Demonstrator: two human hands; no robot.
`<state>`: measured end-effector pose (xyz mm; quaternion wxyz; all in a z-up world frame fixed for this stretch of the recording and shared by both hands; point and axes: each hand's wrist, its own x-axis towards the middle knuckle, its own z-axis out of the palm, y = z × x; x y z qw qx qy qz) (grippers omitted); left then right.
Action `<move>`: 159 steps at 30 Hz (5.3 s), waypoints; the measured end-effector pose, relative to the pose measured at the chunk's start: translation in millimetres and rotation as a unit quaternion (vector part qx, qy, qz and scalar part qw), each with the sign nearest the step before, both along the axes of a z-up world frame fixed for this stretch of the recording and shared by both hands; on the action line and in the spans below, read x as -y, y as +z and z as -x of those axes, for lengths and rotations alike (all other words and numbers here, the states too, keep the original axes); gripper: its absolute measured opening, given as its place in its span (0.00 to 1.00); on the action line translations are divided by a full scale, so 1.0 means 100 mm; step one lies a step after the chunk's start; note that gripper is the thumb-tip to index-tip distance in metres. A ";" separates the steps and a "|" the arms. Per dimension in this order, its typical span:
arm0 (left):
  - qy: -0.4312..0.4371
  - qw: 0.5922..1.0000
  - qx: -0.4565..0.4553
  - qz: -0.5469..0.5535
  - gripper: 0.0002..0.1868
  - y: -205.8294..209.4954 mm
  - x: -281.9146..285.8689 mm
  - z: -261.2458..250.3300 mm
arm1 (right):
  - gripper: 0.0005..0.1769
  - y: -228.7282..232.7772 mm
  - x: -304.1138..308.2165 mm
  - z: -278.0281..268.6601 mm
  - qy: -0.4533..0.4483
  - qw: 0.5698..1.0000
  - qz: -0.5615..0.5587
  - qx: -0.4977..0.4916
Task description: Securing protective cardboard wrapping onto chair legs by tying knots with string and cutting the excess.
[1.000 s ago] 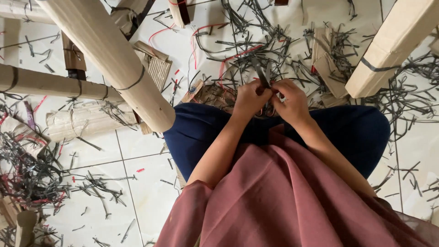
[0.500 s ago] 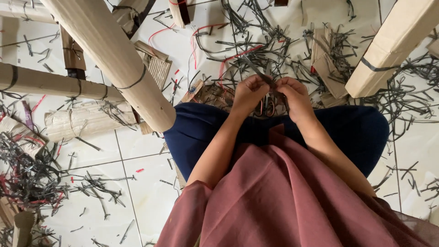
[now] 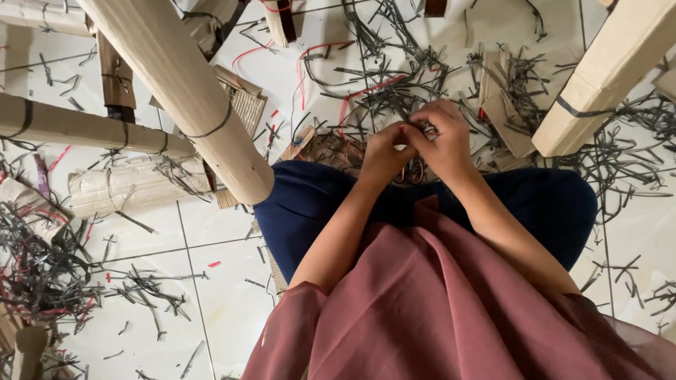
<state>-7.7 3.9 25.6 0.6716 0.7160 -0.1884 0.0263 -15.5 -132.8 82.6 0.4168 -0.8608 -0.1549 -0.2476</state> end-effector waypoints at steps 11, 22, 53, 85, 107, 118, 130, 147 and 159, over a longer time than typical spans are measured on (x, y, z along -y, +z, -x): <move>-0.015 0.963 -0.165 0.211 0.06 -0.01 -0.01 -0.14 | 0.03 -0.08 0.10 0.10 0.008 0.970 -0.102 -0.218; 0.087 0.974 -0.104 0.182 0.04 0.14 -0.10 -0.12 | 0.07 0.09 0.08 -0.01 -0.006 0.969 -0.130 -0.208; 0.069 0.974 -0.121 0.178 0.05 0.31 -0.20 -0.02 | 0.07 0.10 0.15 -0.08 0.118 0.945 -0.186 -0.243; 0.084 0.965 -0.178 0.175 0.08 0.20 -0.27 -0.21 | 0.07 0.13 0.14 -0.07 0.137 0.943 -0.237 -0.187; -0.181 0.830 -0.047 -0.525 0.21 -0.52 -0.53 -0.22 | 0.21 0.85 0.34 -0.19 0.091 0.784 -0.555 -0.263; -0.193 0.806 -0.241 -0.505 0.37 0.17 -0.44 -0.38 | 0.49 1.17 0.37 -0.55 0.187 0.882 -0.377 -0.210; -0.029 0.956 -0.220 -0.190 0.22 -0.24 -0.15 -1.15 | 0.09 1.04 0.30 -1.67 -0.115 0.992 -0.056 0.005; -0.001 0.965 -0.142 -0.218 0.20 -0.31 -0.14 -1.16 | 0.10 0.77 0.33 -2.13 -0.071 0.981 0.154 -0.092; -0.011 0.975 -0.146 -0.167 0.22 -0.38 -0.16 -1.15 | 0.22 0.94 0.13 -2.20 -0.079 0.943 0.278 -0.167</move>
